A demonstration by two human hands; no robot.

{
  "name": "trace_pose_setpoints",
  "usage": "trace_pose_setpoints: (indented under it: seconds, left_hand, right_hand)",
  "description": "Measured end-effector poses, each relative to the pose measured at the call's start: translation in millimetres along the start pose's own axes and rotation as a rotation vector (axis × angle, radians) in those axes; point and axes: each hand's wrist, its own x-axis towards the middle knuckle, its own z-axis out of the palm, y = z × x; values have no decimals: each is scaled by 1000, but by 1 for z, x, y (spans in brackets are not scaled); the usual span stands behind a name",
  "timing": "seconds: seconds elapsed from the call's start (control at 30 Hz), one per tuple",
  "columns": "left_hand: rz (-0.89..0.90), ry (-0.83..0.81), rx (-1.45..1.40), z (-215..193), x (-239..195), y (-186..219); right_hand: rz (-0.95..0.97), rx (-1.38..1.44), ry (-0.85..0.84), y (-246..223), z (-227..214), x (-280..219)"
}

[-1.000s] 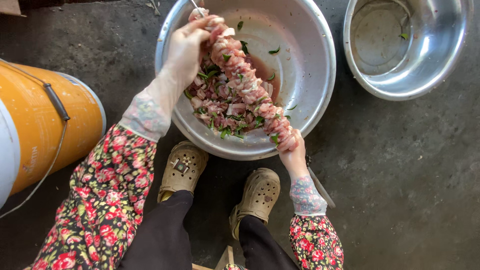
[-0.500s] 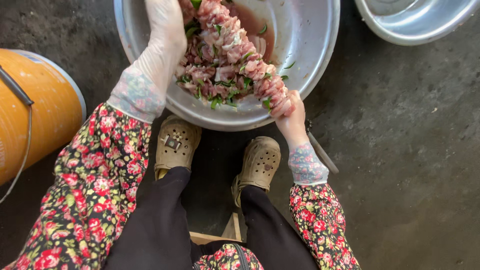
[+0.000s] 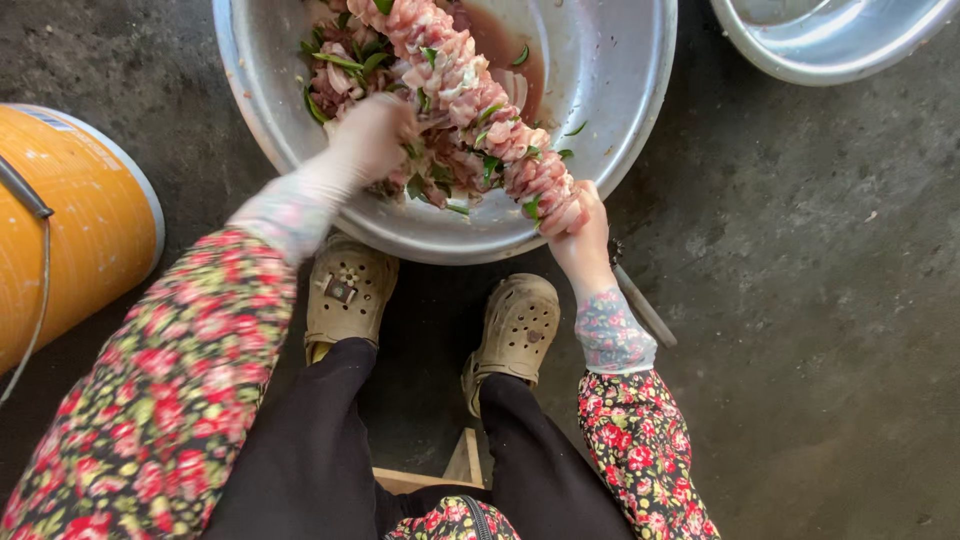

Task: The person threads pieces of raw meat and green herbs onto a metal skewer from a large metal bowl. The person wears disposable gloves and uses both hands to arrange the meat along the skewer.

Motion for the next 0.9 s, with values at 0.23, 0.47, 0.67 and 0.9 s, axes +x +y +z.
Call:
trace_pose_setpoints:
  seconds: [0.23, 0.47, 0.67, 0.9]
  left_hand:
    - [110, 134, -130, -70, -18, -35]
    - [13, 390, 502, -54, -12, -25]
    - [-173, -176, 326, -17, 1, -6]
    - [-300, -159, 468, -3, -17, -22]
  right_hand:
    - [-189, -345, 17, -4, -5, -3]
    - [-151, -261, 16, -11, -4, -4]
    - [-191, -263, 2, -7, -6, -3]
    - [-167, -307, 2, -6, -5, -4]
